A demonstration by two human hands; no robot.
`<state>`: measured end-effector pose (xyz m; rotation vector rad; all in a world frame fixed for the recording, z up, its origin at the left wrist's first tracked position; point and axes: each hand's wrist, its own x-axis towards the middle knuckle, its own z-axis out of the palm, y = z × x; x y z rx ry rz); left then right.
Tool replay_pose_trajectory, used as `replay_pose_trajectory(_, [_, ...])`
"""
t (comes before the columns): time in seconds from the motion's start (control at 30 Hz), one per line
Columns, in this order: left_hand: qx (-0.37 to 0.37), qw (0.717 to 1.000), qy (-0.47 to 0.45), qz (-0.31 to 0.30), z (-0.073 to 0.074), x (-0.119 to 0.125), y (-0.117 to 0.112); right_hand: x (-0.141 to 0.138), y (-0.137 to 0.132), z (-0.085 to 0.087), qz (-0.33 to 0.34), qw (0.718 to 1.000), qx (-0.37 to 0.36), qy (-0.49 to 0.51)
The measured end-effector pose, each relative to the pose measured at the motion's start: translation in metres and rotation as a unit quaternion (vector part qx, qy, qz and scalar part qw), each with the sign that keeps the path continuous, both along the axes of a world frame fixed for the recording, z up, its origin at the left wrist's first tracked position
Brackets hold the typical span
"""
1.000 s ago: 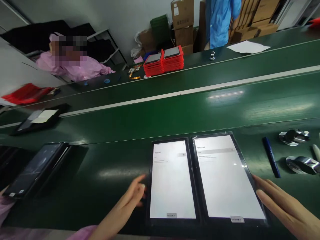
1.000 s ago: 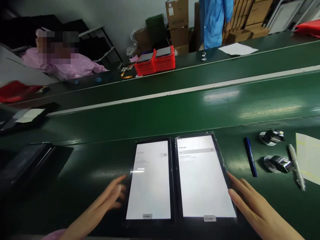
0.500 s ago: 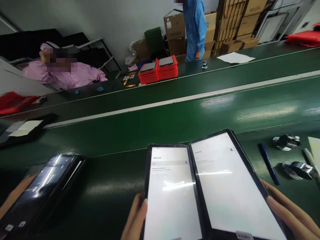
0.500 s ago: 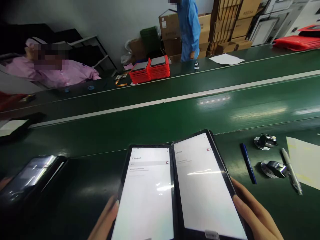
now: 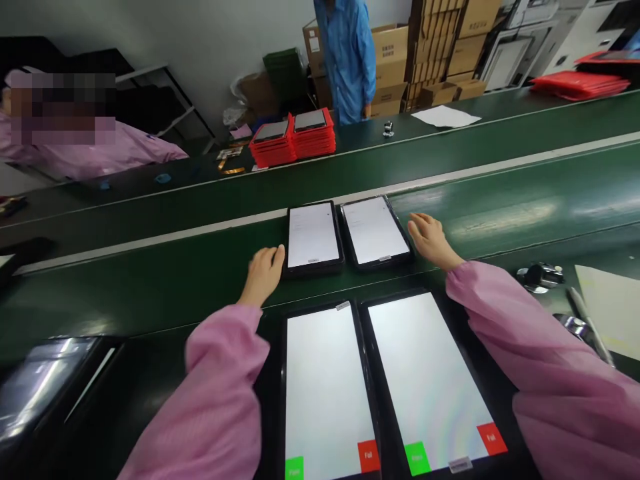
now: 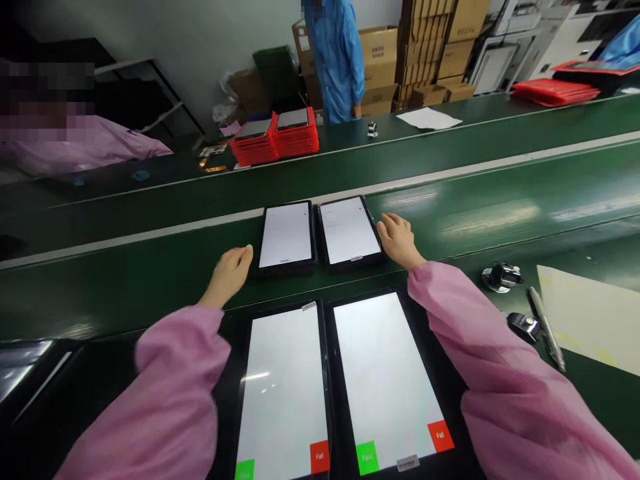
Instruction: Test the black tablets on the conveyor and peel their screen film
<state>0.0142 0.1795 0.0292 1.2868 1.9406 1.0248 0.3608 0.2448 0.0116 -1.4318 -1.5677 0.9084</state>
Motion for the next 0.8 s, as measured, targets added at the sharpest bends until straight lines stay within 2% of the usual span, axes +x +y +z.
replay_pose_trajectory(0.07, [0.006, 0.997, 0.064, -0.051, -0.004, 0.0, -0.033, 0.019, -0.023, 0.004, 0.028, 0.999, 0.016, -0.041])
replay_pose_trajectory(0.17, [-0.03, 0.98, 0.114, -0.162, -0.013, 0.009, -0.082, 0.04, -0.066, 0.009, 0.111, 0.99, -0.002, -0.088])
replay_pose_trajectory(0.23, [-0.053, 0.967, 0.136, -0.209, -0.021, 0.019, -0.103, 0.048, -0.088, 0.006, 0.139, 0.985, -0.008, -0.107])
replay_pose_trajectory(0.33, [-0.06, 0.957, 0.169, -0.228, -0.03, 0.028, -0.111, 0.052, -0.103, -0.007, 0.124, 0.985, 0.013, -0.121])
replay_pose_trajectory(0.43, [-0.062, 0.953, 0.194, -0.225, -0.032, 0.027, -0.107, 0.052, -0.102, -0.017, 0.103, 0.985, 0.045, -0.13])
replay_pose_trajectory(0.53, [-0.059, 0.953, 0.218, -0.203, -0.028, 0.032, -0.113, 0.048, -0.107, -0.013, 0.093, 0.981, 0.086, -0.145])
replay_pose_trajectory(0.6, [-0.016, 0.945, 0.261, -0.198, -0.022, 0.046, -0.131, 0.047, -0.126, -0.005, 0.108, 0.976, 0.104, -0.159])
replay_pose_trajectory(0.67, [0.07, 0.914, 0.303, -0.259, -0.016, 0.069, -0.16, 0.05, -0.162, 0.003, 0.157, 0.969, 0.092, -0.166])
replay_pose_trajectory(0.73, [0.155, 0.86, 0.316, -0.371, -0.01, 0.097, -0.194, 0.059, -0.203, 0.005, 0.223, 0.962, 0.047, -0.151])
replay_pose_trajectory(0.8, [0.191, 0.808, 0.294, -0.473, -0.005, 0.123, -0.225, 0.071, -0.234, 0.004, 0.227, 0.967, 0.015, -0.118])
